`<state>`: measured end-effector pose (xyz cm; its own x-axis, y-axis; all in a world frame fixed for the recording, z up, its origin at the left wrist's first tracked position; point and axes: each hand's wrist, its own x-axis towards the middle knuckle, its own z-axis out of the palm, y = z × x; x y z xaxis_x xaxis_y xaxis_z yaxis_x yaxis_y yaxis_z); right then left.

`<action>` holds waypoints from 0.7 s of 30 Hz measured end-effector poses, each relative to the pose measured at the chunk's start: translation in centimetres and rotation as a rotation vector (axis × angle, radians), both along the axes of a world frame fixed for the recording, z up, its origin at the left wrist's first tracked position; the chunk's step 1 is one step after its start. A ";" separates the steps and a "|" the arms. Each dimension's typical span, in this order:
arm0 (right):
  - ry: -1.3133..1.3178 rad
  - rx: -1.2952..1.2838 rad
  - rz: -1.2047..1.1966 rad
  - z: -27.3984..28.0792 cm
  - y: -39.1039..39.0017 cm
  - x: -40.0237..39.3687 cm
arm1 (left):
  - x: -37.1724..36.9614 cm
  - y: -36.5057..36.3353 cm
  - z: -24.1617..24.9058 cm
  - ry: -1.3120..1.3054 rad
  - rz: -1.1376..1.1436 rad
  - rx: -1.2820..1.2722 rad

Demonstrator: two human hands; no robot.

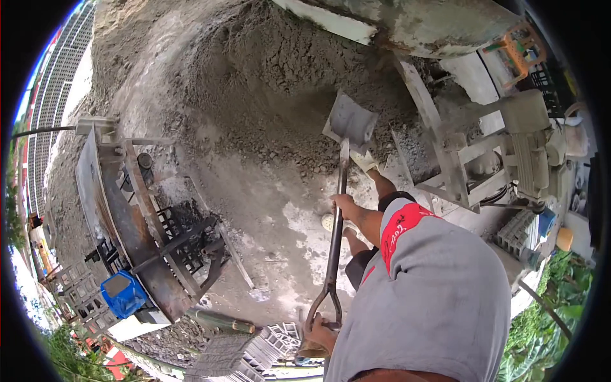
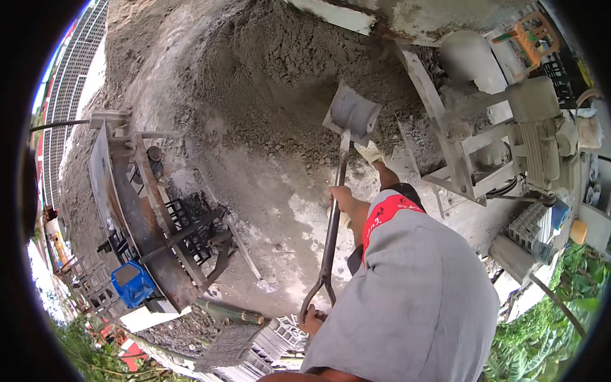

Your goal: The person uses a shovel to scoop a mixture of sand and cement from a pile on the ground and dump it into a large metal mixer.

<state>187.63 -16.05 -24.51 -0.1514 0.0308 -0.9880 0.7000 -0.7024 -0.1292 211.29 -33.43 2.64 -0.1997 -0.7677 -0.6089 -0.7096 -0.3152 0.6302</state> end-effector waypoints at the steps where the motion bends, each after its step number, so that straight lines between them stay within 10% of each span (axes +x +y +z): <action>1: 0.007 -0.011 0.086 -1.6 -0.8 2.6 | 2.2 0.4 -0.7 -0.007 -0.009 -0.036; 4: -0.100 0.010 0.309 -3.2 -1.9 8.5 | 16.7 -1.9 -6.2 -0.081 0.350 0.071; 7: -0.114 0.118 0.352 -7.3 0.5 7.5 | 10.1 2.4 -5.4 -0.183 0.136 -0.042; 9: -0.014 0.381 0.592 -15.6 4.9 3.6 | 8.8 5.1 -14.2 0.072 0.362 0.245; 12: 0.013 0.292 0.716 -6.7 15.3 -13.8 | -2.5 14.0 -15.0 -0.054 0.496 0.257; 14: 0.128 0.375 0.420 -11.2 15.3 -11.3 | -7.1 18.0 -15.3 0.051 0.451 0.248; 16: 0.173 0.191 0.716 -15.7 18.0 -6.5 | -1.7 17.8 -13.9 0.016 0.496 0.231; 21: -0.013 0.295 0.479 -10.1 19.0 -12.6 | -7.1 20.7 -16.4 0.085 0.488 0.260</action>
<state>174.99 2.97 -34.62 -0.2042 0.2372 -0.9497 0.9348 -0.2408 -0.2612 204.23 -12.71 -13.71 0.0844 -0.6098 -0.7881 -0.3922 -0.7474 0.5363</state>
